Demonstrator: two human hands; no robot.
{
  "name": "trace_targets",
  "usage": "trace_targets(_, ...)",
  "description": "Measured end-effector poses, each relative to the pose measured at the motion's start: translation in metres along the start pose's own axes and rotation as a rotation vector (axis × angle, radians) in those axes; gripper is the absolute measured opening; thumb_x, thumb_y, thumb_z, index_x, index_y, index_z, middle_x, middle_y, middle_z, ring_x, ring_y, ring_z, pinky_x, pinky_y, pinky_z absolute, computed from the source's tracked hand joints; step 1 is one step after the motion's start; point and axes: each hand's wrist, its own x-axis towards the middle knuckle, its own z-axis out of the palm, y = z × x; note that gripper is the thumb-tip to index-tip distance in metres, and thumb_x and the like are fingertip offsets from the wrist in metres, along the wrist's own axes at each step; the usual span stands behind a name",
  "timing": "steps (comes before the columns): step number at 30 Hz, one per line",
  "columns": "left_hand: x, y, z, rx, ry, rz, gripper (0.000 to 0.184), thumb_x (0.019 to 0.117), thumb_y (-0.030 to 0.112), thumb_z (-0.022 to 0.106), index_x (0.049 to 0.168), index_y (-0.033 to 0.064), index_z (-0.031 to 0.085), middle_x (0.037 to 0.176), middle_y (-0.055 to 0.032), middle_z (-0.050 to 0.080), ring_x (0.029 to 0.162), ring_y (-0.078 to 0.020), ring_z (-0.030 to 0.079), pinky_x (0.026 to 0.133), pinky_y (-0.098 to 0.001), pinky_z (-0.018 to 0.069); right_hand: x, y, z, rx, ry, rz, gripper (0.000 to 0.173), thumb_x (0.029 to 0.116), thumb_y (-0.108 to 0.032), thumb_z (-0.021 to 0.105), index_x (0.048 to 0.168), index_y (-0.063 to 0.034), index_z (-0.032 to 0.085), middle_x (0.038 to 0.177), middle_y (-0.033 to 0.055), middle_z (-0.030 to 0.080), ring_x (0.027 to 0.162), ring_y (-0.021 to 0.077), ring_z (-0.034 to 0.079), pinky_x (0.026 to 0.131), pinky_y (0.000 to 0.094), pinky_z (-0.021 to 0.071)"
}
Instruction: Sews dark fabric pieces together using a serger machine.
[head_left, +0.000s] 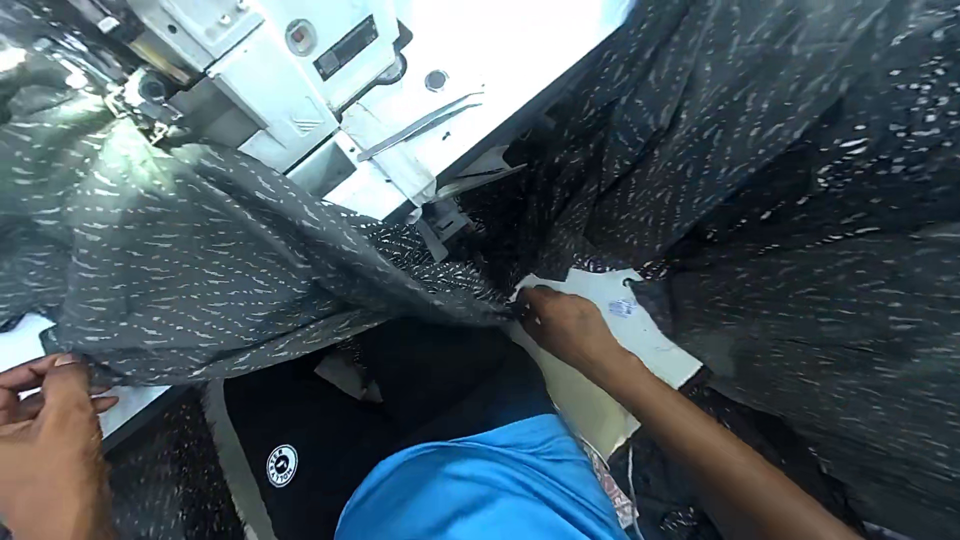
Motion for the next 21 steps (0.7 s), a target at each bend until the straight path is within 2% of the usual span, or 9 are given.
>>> trace_targets(4,-0.006,-0.018,0.004,0.118,0.040,0.161,0.026,0.0973,0.017,0.062,0.108,-0.0062,0.066,0.108,-0.0140,0.061,0.072,-0.0070,0.056,0.064,-0.0235,0.0494,0.045,-0.043,-0.014,0.304,0.118,-0.122,0.039,0.0864,-0.019,0.074,0.122,-0.0054,0.067,0.112,0.0165,0.068,0.099,0.0329,0.069,0.083,0.0549,0.0575)
trace_targets(8,-0.013,-0.017,0.003,0.251,0.086,0.237,0.024,0.0965,0.020,0.063,0.101,-0.0028,0.071,0.115,-0.0192,0.061,0.085,-0.0132,0.059,0.071,-0.0257,0.0495,0.083,-0.106,-0.023,0.888,0.187,-0.370,0.049,0.1033,-0.039,0.054,0.136,-0.0034,0.061,0.129,0.0105,0.066,0.118,0.0177,0.065,0.101,0.0411,0.0548)
trace_targets(11,-0.043,-0.009,-0.008,0.214,0.070,0.163,0.033,0.1001,0.022,0.061,0.117,-0.0066,0.066,0.122,-0.0217,0.061,0.084,-0.0164,0.061,0.069,-0.0299,0.0524,0.084,-0.128,-0.042,1.082,0.034,-0.402,0.050,0.1080,-0.045,0.040,0.131,-0.0081,0.064,0.117,0.0026,0.071,0.107,0.0089,0.066,0.094,0.0351,0.0562)
trace_targets(13,-0.076,0.001,0.000,-0.034,0.005,-0.018,0.031,0.1015,0.021,0.061,0.121,-0.0033,0.057,0.107,-0.0052,0.065,0.075,-0.0073,0.065,0.060,-0.0250,0.0581,0.080,-0.133,-0.050,0.953,0.092,-0.399,0.042,0.1010,-0.050,0.058,0.119,-0.0139,0.068,0.095,-0.0041,0.073,0.085,0.0052,0.070,0.075,0.0317,0.0618)
trace_targets(14,-0.093,0.003,0.010,-0.206,-0.070,-0.158,0.035,0.1019,0.022,0.060,0.126,-0.0025,0.055,0.107,-0.0047,0.067,0.081,-0.0120,0.069,0.064,-0.0309,0.0620,0.082,-0.132,-0.050,0.833,0.116,-0.382,0.041,0.0970,-0.052,0.064,0.117,-0.0156,0.069,0.091,-0.0056,0.073,0.081,0.0051,0.070,0.072,0.0331,0.0620)
trace_targets(16,-0.118,-0.004,0.042,-0.491,-0.210,-0.427,0.057,0.0986,0.029,0.065,0.143,-0.0013,0.045,0.125,-0.0130,0.064,0.106,-0.0253,0.070,0.085,-0.0458,0.0632,0.091,-0.124,-0.039,0.597,0.158,-0.288,0.041,0.0892,-0.049,0.075,0.109,-0.0133,0.071,0.087,0.0027,0.072,0.076,0.0161,0.070,0.067,0.0441,0.0603)
trace_targets(18,-0.121,-0.008,0.079,-0.755,-0.225,-0.634,0.059,0.1001,0.029,0.063,0.149,0.0032,0.041,0.139,-0.0168,0.059,0.122,-0.0310,0.063,0.098,-0.0521,0.0573,0.108,-0.110,-0.024,0.426,0.109,-0.162,0.069,0.0792,-0.042,0.087,0.131,-0.0040,0.061,0.119,0.0219,0.066,0.097,0.0391,0.069,0.079,0.0625,0.0568)
trace_targets(20,-0.117,0.000,0.099,-0.942,-0.101,-0.694,0.037,0.1045,0.019,0.058,0.137,0.0023,0.052,0.129,-0.0170,0.065,0.115,-0.0304,0.066,0.097,-0.0513,0.0568,0.129,-0.097,-0.008,0.489,-0.018,-0.099,0.095,0.0740,-0.039,0.090,0.148,-0.0037,0.043,0.137,0.0242,0.057,0.117,0.0411,0.062,0.096,0.0654,0.0513)
trace_targets(21,-0.117,0.008,0.096,-0.984,-0.039,-0.644,0.027,0.1046,0.013,0.056,0.129,0.0018,0.056,0.120,-0.0157,0.068,0.108,-0.0280,0.069,0.094,-0.0484,0.0580,0.136,-0.098,-0.004,0.527,-0.057,-0.123,0.090,0.0759,-0.035,0.088,0.147,-0.0042,0.044,0.134,0.0229,0.060,0.119,0.0382,0.062,0.100,0.0639,0.0503)
